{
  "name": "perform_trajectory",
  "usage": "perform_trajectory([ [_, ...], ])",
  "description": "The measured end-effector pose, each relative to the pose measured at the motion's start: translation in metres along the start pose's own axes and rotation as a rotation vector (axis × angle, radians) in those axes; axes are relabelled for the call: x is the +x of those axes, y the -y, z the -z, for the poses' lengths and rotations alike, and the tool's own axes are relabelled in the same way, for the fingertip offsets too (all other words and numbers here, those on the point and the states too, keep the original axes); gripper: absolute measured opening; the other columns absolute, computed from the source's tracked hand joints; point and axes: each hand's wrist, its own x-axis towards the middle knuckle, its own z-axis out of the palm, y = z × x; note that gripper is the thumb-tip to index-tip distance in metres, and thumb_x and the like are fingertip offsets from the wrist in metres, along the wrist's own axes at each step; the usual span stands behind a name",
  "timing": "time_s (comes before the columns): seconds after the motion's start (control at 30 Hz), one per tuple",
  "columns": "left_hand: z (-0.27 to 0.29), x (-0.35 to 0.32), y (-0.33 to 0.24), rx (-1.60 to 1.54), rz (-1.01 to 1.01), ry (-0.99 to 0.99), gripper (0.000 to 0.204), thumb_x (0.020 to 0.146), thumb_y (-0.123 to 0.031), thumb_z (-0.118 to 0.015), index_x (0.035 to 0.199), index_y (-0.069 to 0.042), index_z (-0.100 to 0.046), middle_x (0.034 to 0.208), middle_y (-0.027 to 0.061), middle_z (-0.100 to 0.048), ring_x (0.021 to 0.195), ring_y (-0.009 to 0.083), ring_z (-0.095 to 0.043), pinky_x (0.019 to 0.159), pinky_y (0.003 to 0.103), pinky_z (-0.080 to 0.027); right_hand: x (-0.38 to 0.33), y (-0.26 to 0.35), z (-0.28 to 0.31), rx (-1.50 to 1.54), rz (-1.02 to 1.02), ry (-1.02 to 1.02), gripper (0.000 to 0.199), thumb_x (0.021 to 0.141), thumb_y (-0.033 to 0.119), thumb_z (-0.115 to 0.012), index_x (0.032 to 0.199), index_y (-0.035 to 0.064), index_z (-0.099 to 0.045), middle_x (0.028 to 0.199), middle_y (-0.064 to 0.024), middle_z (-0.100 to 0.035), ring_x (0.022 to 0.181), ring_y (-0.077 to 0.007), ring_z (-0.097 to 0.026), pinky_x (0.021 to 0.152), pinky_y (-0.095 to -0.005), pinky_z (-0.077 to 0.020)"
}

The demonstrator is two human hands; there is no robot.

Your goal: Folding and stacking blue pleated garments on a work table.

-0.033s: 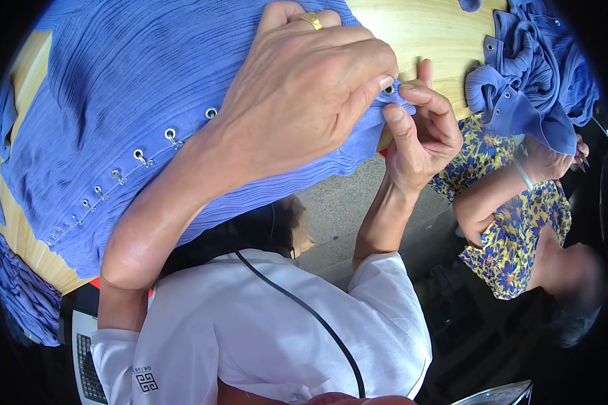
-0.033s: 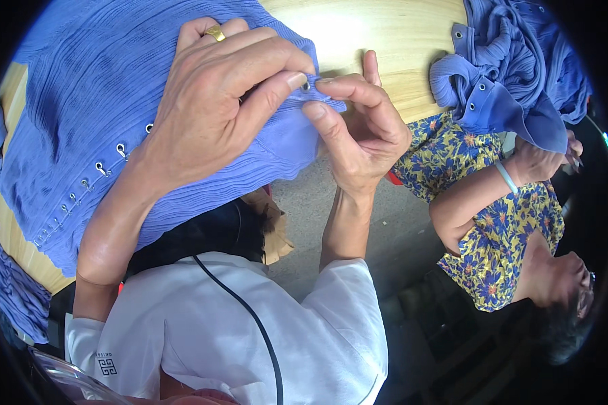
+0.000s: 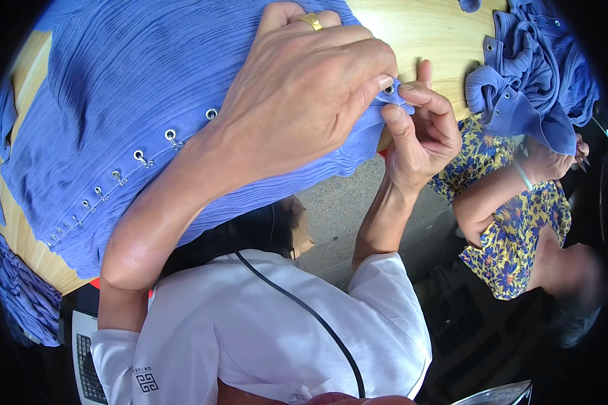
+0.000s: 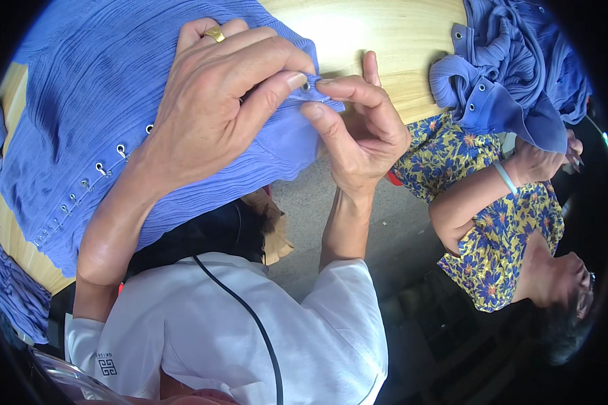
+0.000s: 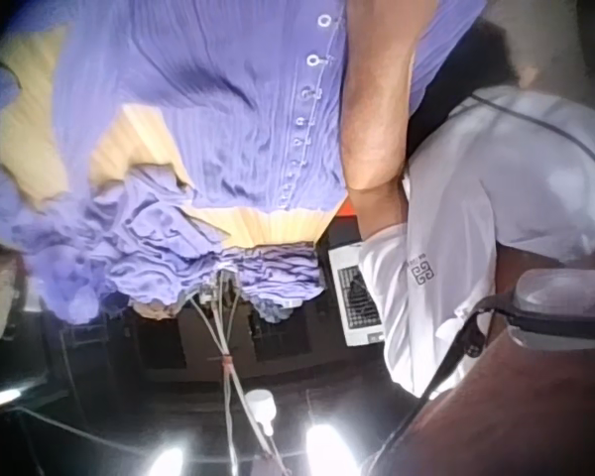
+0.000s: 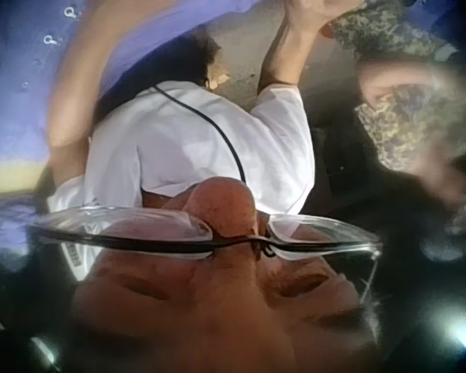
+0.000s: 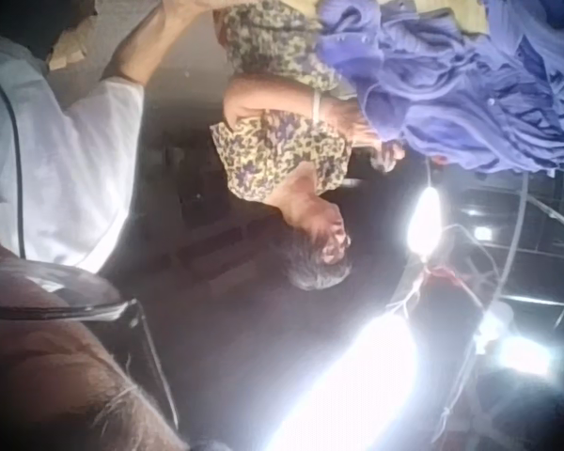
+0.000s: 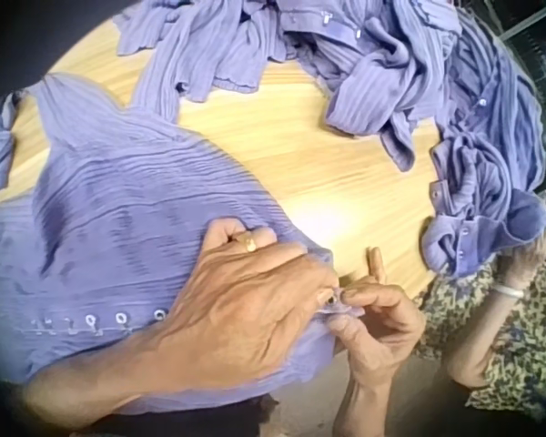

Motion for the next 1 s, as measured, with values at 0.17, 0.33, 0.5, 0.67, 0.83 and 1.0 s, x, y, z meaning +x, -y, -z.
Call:
perform_trajectory([
  [0.17, -0.003, 0.0, -0.003, -0.124, 0.062, -0.104, 0.017, 0.091, -0.012, -0.08, 0.107, -0.014, -0.075, 0.101, 0.0, -0.071, 0.089, 0.0211, -0.065, 0.09, 0.039, -0.038, -0.003, -0.003, -0.01, 0.026, -0.009, -0.118, 0.03, 0.081, -0.001, -0.093, 0.107, -0.003, -0.077, 0.097, -0.0092, -0.082, 0.092, -0.0126, -0.076, 0.136, -0.0566, -0.0245],
  [0.33, -0.004, -0.005, 0.0, -0.032, 0.004, -0.064, 0.032, 0.081, -0.007, -0.083, 0.112, -0.014, -0.074, 0.109, 0.0019, -0.069, 0.102, 0.0227, -0.066, 0.094, 0.04, -0.041, -0.004, -0.003, 0.002, -0.04, 0.001, -0.027, 0.027, 0.083, -0.006, -0.09, 0.107, -0.0047, -0.078, 0.099, -0.0107, -0.083, 0.095, -0.0149, -0.077, 0.135, -0.0582, -0.0254],
  [0.5, -0.001, -0.002, 0.001, -0.003, -0.025, -0.087, 0.028, 0.082, -0.007, -0.085, 0.109, -0.012, -0.077, 0.108, 0.0024, -0.069, 0.101, 0.0222, -0.066, 0.093, 0.04, -0.043, 0.001, 0.001, -0.004, -0.108, -0.016, -0.023, 0.017, 0.087, -0.005, -0.086, 0.103, -0.003, -0.081, 0.098, -0.0102, -0.083, 0.097, -0.0164, -0.078, 0.135, -0.0595, -0.0238],
  [0.67, -0.004, -0.002, 0.005, -0.112, 0.013, -0.15, 0.018, 0.087, -0.006, -0.084, 0.104, -0.009, -0.079, 0.103, 0.0031, -0.07, 0.093, 0.0214, -0.067, 0.086, 0.038, -0.045, 0.003, -0.004, -0.004, -0.168, 0.034, -0.023, 0.018, 0.089, -0.001, -0.087, 0.105, 0.0013, -0.081, 0.103, -0.0086, -0.081, 0.102, -0.0164, -0.075, 0.132, -0.0566, -0.0302],
  [0.83, -0.005, 0.001, 0.006, -0.044, -0.01, -0.174, 0.013, 0.091, -0.004, -0.082, 0.103, -0.008, -0.079, 0.092, 0.0028, -0.072, 0.087, 0.0232, -0.068, 0.08, 0.038, -0.046, 0.005, -0.004, -0.011, -0.236, 0.072, -0.009, 0.016, 0.091, 0.003, -0.086, 0.106, 0.0036, -0.081, 0.104, -0.0054, -0.079, 0.1, -0.0153, -0.071, 0.128, -0.0541, -0.036],
  [1.0, -0.008, 0.0, 0.006, -0.05, 0.007, -0.194, 0.012, 0.091, -0.005, -0.081, 0.102, -0.008, -0.079, 0.09, 0.0033, -0.073, 0.086, 0.0239, -0.068, 0.08, 0.039, -0.046, 0.006, 0.003, -0.016, -0.286, -0.007, -0.034, 0.014, 0.092, 0.003, -0.087, 0.104, 0.0021, -0.081, 0.095, -0.003, -0.081, 0.088, -0.0133, -0.071, 0.127, -0.0538, -0.0376],
])
